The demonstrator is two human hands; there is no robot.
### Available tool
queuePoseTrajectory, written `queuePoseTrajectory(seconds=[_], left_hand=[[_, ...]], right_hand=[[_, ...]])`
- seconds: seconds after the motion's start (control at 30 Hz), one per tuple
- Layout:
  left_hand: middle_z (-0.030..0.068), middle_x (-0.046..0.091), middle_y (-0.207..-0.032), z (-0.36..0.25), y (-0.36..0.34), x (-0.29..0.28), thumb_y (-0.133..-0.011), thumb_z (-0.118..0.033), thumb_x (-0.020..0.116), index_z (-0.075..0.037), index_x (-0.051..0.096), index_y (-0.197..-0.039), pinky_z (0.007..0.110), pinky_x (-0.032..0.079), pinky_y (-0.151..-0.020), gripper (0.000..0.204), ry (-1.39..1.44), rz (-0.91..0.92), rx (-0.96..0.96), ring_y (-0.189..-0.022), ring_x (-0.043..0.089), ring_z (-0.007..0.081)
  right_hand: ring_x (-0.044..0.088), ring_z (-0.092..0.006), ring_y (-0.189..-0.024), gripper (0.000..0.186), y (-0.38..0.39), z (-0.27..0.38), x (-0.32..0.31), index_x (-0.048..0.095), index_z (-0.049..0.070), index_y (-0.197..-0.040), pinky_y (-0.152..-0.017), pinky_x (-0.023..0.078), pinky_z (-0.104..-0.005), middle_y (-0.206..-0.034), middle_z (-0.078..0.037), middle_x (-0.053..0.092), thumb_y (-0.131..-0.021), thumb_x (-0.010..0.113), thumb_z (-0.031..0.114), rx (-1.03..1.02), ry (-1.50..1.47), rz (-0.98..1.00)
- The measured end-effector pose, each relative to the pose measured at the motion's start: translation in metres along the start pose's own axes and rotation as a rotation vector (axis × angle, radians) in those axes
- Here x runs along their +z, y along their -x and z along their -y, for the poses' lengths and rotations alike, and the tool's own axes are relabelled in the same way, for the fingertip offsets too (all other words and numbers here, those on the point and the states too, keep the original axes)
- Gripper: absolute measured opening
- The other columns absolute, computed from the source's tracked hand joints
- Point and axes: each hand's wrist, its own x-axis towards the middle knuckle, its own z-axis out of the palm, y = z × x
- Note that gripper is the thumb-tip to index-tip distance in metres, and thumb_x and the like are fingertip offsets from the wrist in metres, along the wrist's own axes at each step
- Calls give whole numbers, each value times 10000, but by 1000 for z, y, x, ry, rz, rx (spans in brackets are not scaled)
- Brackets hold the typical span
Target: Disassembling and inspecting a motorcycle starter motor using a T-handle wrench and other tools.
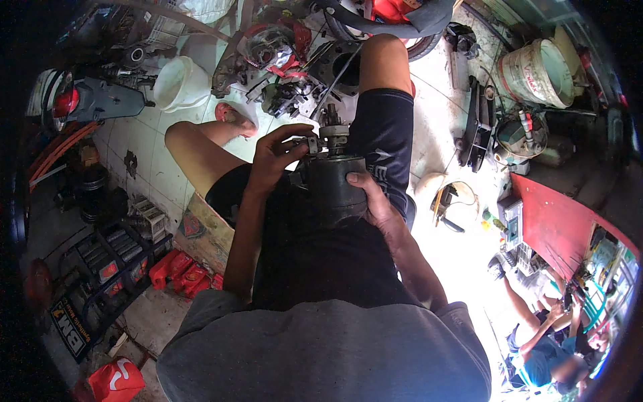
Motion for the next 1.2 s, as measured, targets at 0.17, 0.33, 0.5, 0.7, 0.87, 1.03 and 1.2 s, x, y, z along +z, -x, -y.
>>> queuePoseTrajectory(seconds=[0.17,0.33,0.5,0.7,0.87,1.03,1.2], left_hand=[[36,633,-902,7,2,-4,-807,-13,604,8,609,-1039,224,460,-738,233,-110,32,-23,-832,573,89],[52,640,-928,4,2,-10,-791,-17,596,16,629,-1004,256,444,-791,218,-181,41,18,-861,581,116],[33,639,-885,2,4,-16,-795,-7,611,4,629,-1006,202,445,-697,212,-128,3,50,-811,567,69],[45,639,-897,8,0,-9,-781,2,624,12,625,-1016,210,459,-716,235,-146,52,2,-814,580,87],[59,640,-911,7,-1,-5,-789,-22,633,12,613,-1032,222,461,-749,247,-89,59,29,-825,582,97],[58,631,-931,3,0,-5,-800,-36,630,12,604,-1036,228,461,-766,242,-119,49,6,-850,579,102],[37,621,-922,7,-2,-6,-801,-17,619,1,615,-1021,231,458,-772,221,-146,60,99,-859,573,101]], right_hand=[[597,-202,-880,559,-1,-2,-3,459,13,-1186,-763,505,-326,-1017,-123,585,-746,598,329,-5,-7,17],[606,-201,-865,545,-1,-2,-3,459,11,-1185,-755,512,-325,-1009,-123,590,-753,589,318,9,5,20],[610,-201,-856,544,-2,-1,-5,456,11,-1188,-738,520,-325,-1010,-134,588,-757,582,317,13,-1,27],[605,-208,-878,557,-1,1,0,452,19,-1197,-755,512,-336,-1023,-130,585,-760,579,340,-1,31,43],[597,-207,-886,571,-1,1,2,449,23,-1200,-759,504,-333,-1025,-124,584,-754,586,352,-2,19,17],[590,-205,-895,574,-1,-1,-1,453,27,-1198,-760,499,-333,-1033,-124,581,-749,590,357,16,21,6],[595,-207,-876,562,0,1,5,465,21,-1187,-757,498,-328,-1027,-125,585,-751,588,354,10,11,3]])
